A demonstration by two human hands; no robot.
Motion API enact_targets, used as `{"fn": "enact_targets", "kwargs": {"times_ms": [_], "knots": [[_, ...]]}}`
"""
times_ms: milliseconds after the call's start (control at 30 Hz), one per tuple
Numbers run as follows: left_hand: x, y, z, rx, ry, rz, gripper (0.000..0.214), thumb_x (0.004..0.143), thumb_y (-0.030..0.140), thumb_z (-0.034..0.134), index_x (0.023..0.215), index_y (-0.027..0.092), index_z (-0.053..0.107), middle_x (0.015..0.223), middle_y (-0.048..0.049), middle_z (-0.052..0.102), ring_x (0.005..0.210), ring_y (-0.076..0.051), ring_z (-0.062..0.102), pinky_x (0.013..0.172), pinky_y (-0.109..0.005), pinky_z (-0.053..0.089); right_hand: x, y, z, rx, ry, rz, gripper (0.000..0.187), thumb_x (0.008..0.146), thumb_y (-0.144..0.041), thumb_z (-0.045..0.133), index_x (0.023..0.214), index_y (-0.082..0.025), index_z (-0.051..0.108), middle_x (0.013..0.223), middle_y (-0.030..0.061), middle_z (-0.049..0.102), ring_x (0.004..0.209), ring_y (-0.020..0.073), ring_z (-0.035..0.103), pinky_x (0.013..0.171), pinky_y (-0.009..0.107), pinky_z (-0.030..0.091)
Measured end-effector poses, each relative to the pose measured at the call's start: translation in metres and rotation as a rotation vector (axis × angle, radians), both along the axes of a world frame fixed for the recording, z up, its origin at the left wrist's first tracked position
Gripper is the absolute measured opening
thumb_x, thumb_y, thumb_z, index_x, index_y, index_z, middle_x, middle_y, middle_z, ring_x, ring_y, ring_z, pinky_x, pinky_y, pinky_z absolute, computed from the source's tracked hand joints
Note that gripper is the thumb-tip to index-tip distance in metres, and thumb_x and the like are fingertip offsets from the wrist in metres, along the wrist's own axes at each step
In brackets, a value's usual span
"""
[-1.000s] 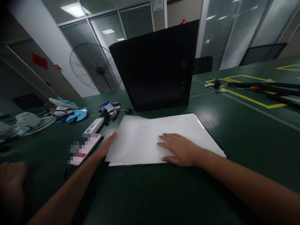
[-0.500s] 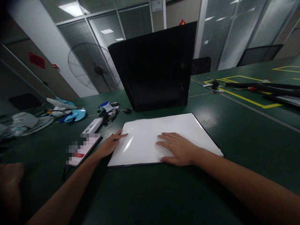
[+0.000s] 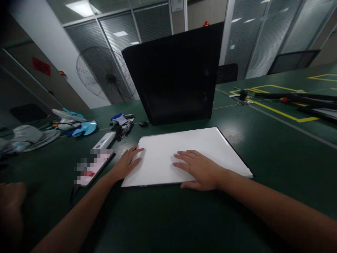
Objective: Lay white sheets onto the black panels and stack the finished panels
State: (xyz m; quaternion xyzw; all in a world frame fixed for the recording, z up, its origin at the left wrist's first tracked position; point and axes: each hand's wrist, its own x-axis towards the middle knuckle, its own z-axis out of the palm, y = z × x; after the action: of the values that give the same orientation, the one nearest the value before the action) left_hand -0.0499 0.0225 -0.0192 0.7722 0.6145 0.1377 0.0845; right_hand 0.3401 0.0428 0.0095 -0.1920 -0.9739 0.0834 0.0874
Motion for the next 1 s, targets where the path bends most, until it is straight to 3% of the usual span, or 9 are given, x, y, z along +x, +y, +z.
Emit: {"fn": "enact_targets", "kwargs": {"times_ms": [67, 167, 233, 333, 467, 633, 800, 1000], "knots": [[0.000, -0.001, 0.001, -0.001, -0.006, 0.002, 0.051, 0.102, 0.045, 0.042, 0.148, 0.025, 0.049, 0.162, -0.0146, 0.036, 0.152, -0.032, 0.031, 0.123, -0.060, 0.020, -0.002, -0.004, 0.002, 0.140, 0.063, 0.066, 0.060, 0.093, -0.053, 0.061, 0.144, -0.020, 0.056, 0.150, 0.0144, 0.050, 0.138, 0.0320, 0.046, 0.112, 0.055, 0.038], [-0.001, 0.000, 0.001, -0.004, -0.049, 0.014, 0.051, 0.100, 0.047, 0.045, 0.146, 0.026, 0.053, 0.162, -0.0128, 0.037, 0.150, -0.033, 0.034, 0.123, -0.058, 0.022, -0.006, -0.015, 0.007, 0.414, 0.175, 0.226, 0.029, 0.096, -0.030, 0.060, 0.120, -0.016, 0.068, 0.114, 0.0096, 0.070, 0.104, 0.0217, 0.064, 0.093, 0.042, 0.051], [-0.004, 0.002, 0.000, -0.014, -0.110, 0.040, 0.053, 0.097, 0.050, 0.049, 0.144, 0.027, 0.056, 0.161, -0.0115, 0.039, 0.149, -0.033, 0.036, 0.123, -0.056, 0.024, -0.009, -0.022, 0.012, 0.572, 0.226, 0.312, 0.019, 0.095, -0.019, 0.058, 0.109, -0.013, 0.070, 0.095, 0.0070, 0.071, 0.084, 0.0169, 0.064, 0.076, 0.034, 0.052], [-0.012, 0.008, -0.002, -0.045, -0.259, 0.083, 0.055, 0.096, 0.055, 0.047, 0.141, 0.026, 0.060, 0.161, -0.0094, 0.041, 0.147, -0.031, 0.039, 0.123, -0.052, 0.027, -0.008, -0.030, 0.018, 0.699, 0.257, 0.354, 0.018, 0.095, -0.016, 0.055, 0.105, -0.012, 0.070, 0.091, 0.0077, 0.071, 0.077, 0.0157, 0.064, 0.064, 0.030, 0.051], [-0.022, 0.014, 0.000, -0.071, -0.419, 0.132, 0.052, 0.100, 0.049, 0.034, 0.137, 0.025, 0.064, 0.158, -0.0044, 0.046, 0.147, -0.028, 0.042, 0.125, -0.049, 0.024, -0.002, -0.031, 0.028, 0.772, 0.279, 0.347, 0.022, 0.095, -0.016, 0.054, 0.108, -0.011, 0.070, 0.101, 0.0104, 0.073, 0.086, 0.0184, 0.068, 0.063, 0.031, 0.055], [-0.026, 0.004, 0.010, -0.063, -0.412, 0.054, 0.050, 0.095, 0.035, 0.045, 0.142, 0.026, 0.059, 0.159, -0.0011, 0.045, 0.146, -0.027, 0.043, 0.124, -0.048, 0.028, 0.013, -0.025, 0.040, 0.811, 0.309, 0.327, 0.025, 0.095, -0.014, 0.054, 0.113, -0.010, 0.070, 0.108, 0.0114, 0.074, 0.098, 0.0208, 0.070, 0.067, 0.031, 0.060], [-0.022, -0.005, 0.011, 0.060, -0.300, -0.110, 0.068, 0.087, 0.037, 0.063, 0.152, 0.025, 0.046, 0.166, -0.0059, 0.031, 0.151, -0.033, 0.032, 0.124, -0.049, 0.027, 0.033, -0.011, 0.045, 0.774, 0.348, 0.183, 0.037, 0.096, -0.016, 0.056, 0.133, -0.018, 0.062, 0.128, 0.0096, 0.068, 0.117, 0.0204, 0.065, 0.085, 0.033, 0.061], [-0.017, 0.011, 0.001, 0.090, -0.206, -0.063, 0.051, 0.095, 0.027, 0.044, 0.145, 0.026, 0.055, 0.156, 0.0000, 0.049, 0.146, -0.024, 0.043, 0.127, -0.049, 0.022, 0.026, -0.002, 0.033, 0.801, 0.367, 0.192, 0.030, 0.092, -0.019, 0.067, 0.121, -0.013, 0.066, 0.107, 0.0064, 0.074, 0.095, 0.0175, 0.069, 0.076, 0.031, 0.060]]}}
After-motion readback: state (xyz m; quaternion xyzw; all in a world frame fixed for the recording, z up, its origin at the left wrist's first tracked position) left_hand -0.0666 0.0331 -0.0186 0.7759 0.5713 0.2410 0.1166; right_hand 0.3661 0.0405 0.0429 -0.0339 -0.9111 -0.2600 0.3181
